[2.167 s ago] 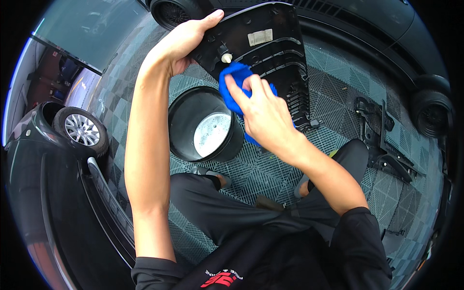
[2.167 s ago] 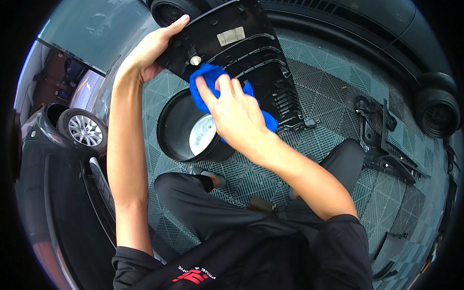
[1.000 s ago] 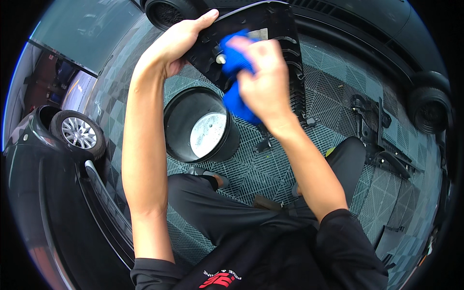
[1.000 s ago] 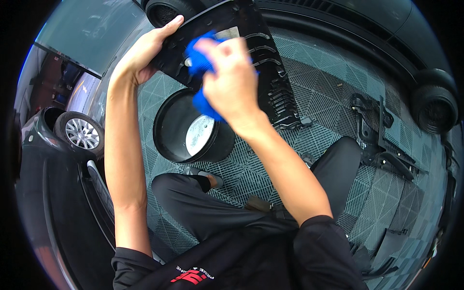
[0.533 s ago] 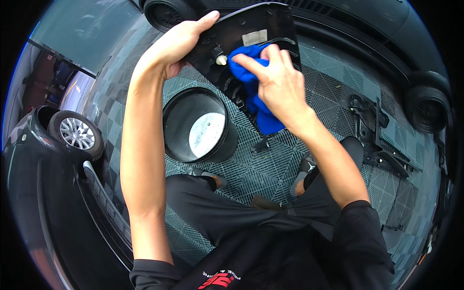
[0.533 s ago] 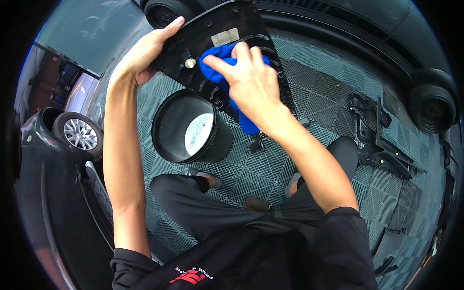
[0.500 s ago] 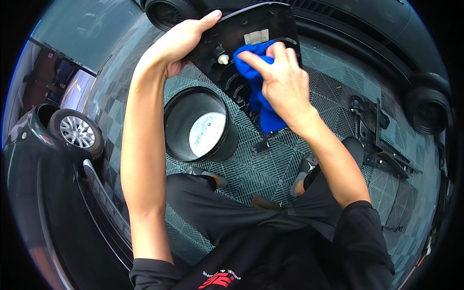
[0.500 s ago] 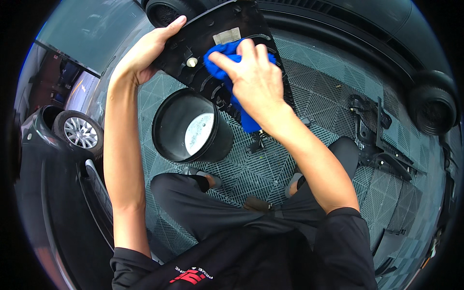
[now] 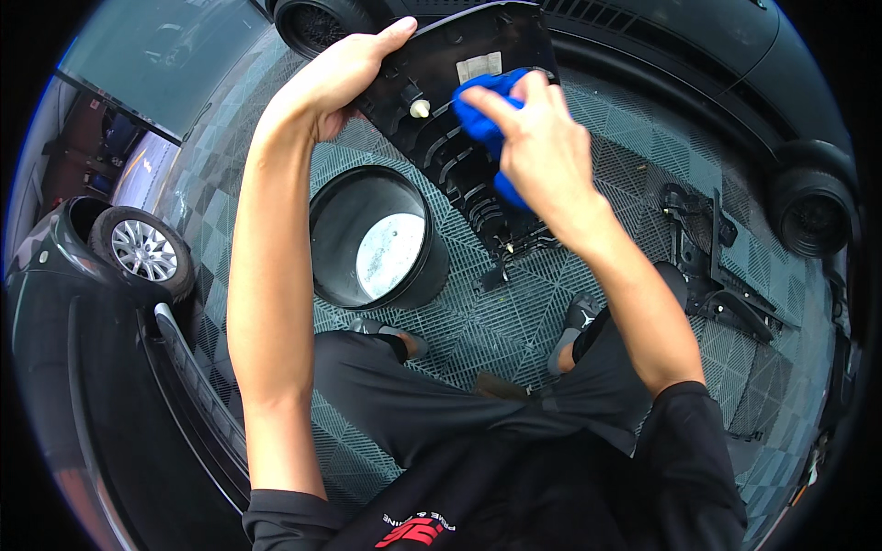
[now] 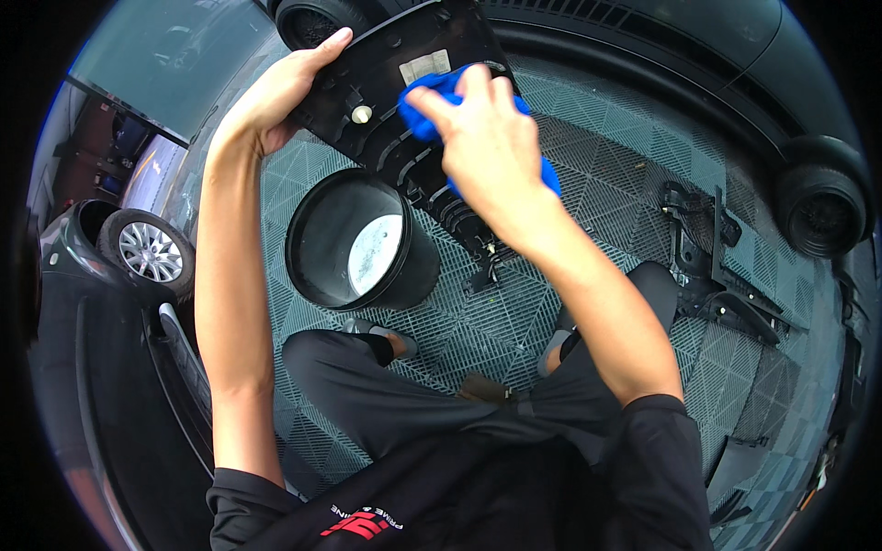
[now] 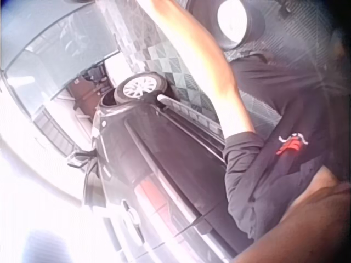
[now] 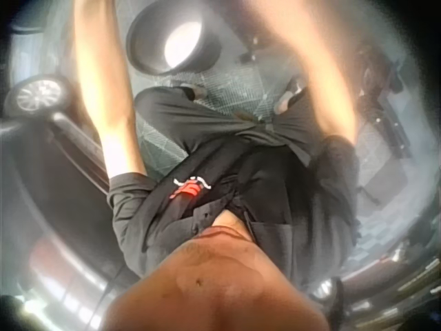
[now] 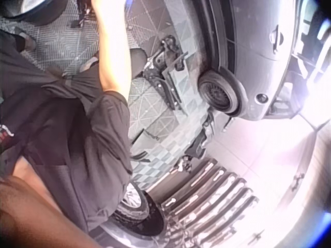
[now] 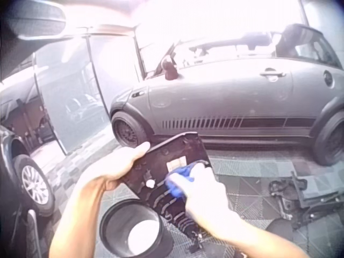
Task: The person wipes down several black plastic car trim pieces with a blue cloth, dipping the cloth into a bucket of water.
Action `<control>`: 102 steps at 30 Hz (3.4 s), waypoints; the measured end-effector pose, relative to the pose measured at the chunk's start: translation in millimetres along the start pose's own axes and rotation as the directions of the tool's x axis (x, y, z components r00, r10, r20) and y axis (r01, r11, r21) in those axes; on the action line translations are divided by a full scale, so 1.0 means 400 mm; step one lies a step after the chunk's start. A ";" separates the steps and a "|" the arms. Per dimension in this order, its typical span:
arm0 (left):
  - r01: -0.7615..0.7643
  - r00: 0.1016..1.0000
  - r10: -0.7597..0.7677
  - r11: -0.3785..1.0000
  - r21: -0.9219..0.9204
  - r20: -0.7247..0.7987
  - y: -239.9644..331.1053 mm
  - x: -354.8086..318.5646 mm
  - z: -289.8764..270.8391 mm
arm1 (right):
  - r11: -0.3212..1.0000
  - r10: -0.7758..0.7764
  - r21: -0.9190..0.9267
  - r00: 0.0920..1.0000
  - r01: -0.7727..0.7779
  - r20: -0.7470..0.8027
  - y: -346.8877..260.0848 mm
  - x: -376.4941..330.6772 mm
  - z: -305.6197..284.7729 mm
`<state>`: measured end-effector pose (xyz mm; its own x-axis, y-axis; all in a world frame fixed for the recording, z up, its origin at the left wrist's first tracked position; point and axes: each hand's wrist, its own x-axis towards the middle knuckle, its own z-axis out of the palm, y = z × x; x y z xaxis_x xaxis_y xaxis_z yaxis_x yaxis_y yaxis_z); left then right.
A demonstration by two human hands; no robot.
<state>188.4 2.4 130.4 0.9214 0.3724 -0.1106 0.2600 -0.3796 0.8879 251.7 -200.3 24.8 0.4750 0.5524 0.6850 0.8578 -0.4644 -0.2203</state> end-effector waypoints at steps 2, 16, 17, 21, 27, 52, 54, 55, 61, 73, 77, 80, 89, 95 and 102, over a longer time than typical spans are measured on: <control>-0.009 1.000 0.010 0.998 -0.060 0.024 -0.004 0.002 0.004 | 0.981 -0.035 0.190 0.999 0.028 0.030 -0.033 -0.020 0.024; -0.016 1.000 0.015 0.988 -0.153 -0.003 -0.010 -0.014 0.002 | 0.959 0.132 0.253 0.991 -0.127 -0.002 -0.098 -0.119 0.091; -0.026 0.999 0.029 0.990 -0.140 0.019 -0.008 -0.011 -0.001 | 0.965 0.150 0.218 0.989 -0.143 -0.018 -0.098 -0.115 0.091; -0.022 1.000 0.024 0.992 -0.123 0.017 -0.013 0.001 0.002 | 0.908 0.140 0.397 0.990 -0.133 0.012 -0.142 -0.129 0.110; -0.029 0.999 0.031 0.994 -0.110 0.022 -0.004 -0.017 0.001 | 0.981 0.113 0.155 0.993 -0.115 0.022 -0.108 -0.117 0.081; -0.036 0.998 0.042 0.991 -0.129 0.046 0.009 -0.041 0.026 | 0.688 0.406 0.667 0.914 -0.285 -0.028 -0.074 -0.126 0.067; -0.038 0.998 0.045 0.990 -0.137 0.046 0.000 -0.037 0.022 | 0.678 0.432 0.671 0.901 -0.299 -0.036 -0.086 -0.119 0.071; -0.036 0.998 0.042 0.993 -0.115 0.048 -0.004 -0.034 0.016 | 0.675 0.439 0.677 0.897 -0.294 -0.048 -0.091 -0.118 0.073; -0.026 0.999 0.028 0.994 -0.105 0.018 0.002 -0.031 0.017 | 0.475 0.750 0.848 0.613 -0.236 -0.249 -0.090 -0.132 0.056; -0.044 0.997 0.049 0.995 -0.090 0.062 0.003 -0.032 0.019 | 0.910 0.257 0.355 0.964 -0.216 -0.073 -0.082 -0.121 0.111; -0.059 0.998 0.059 0.998 0.007 0.027 -0.016 -0.014 0.006 | 0.774 0.281 0.579 0.958 -0.255 0.046 -0.077 -0.101 0.102; -0.029 0.999 0.029 1.000 0.007 0.041 -0.012 -0.017 0.004 | 0.906 0.204 0.369 0.978 -0.205 0.043 -0.051 -0.103 0.083; -0.133 0.991 0.132 0.989 0.060 0.019 0.019 -0.047 0.030 | 0.828 0.504 0.508 0.709 -0.235 -0.493 0.005 -0.026 0.029; -0.231 0.973 0.231 0.959 0.166 0.024 0.015 -0.040 0.031 | 0.867 0.277 0.487 0.913 -0.105 -0.298 -0.131 -0.015 0.104; -0.195 0.977 0.185 0.976 0.093 0.106 0.011 -0.018 0.012 | 0.751 0.494 0.638 0.787 -0.172 -0.370 -0.054 0.029 0.046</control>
<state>184.3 -6.0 132.9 0.9789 0.2041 0.0087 0.1013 -0.5222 0.8468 242.4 -171.1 24.9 0.7249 -0.0504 0.6871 0.6878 -0.0023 -0.7259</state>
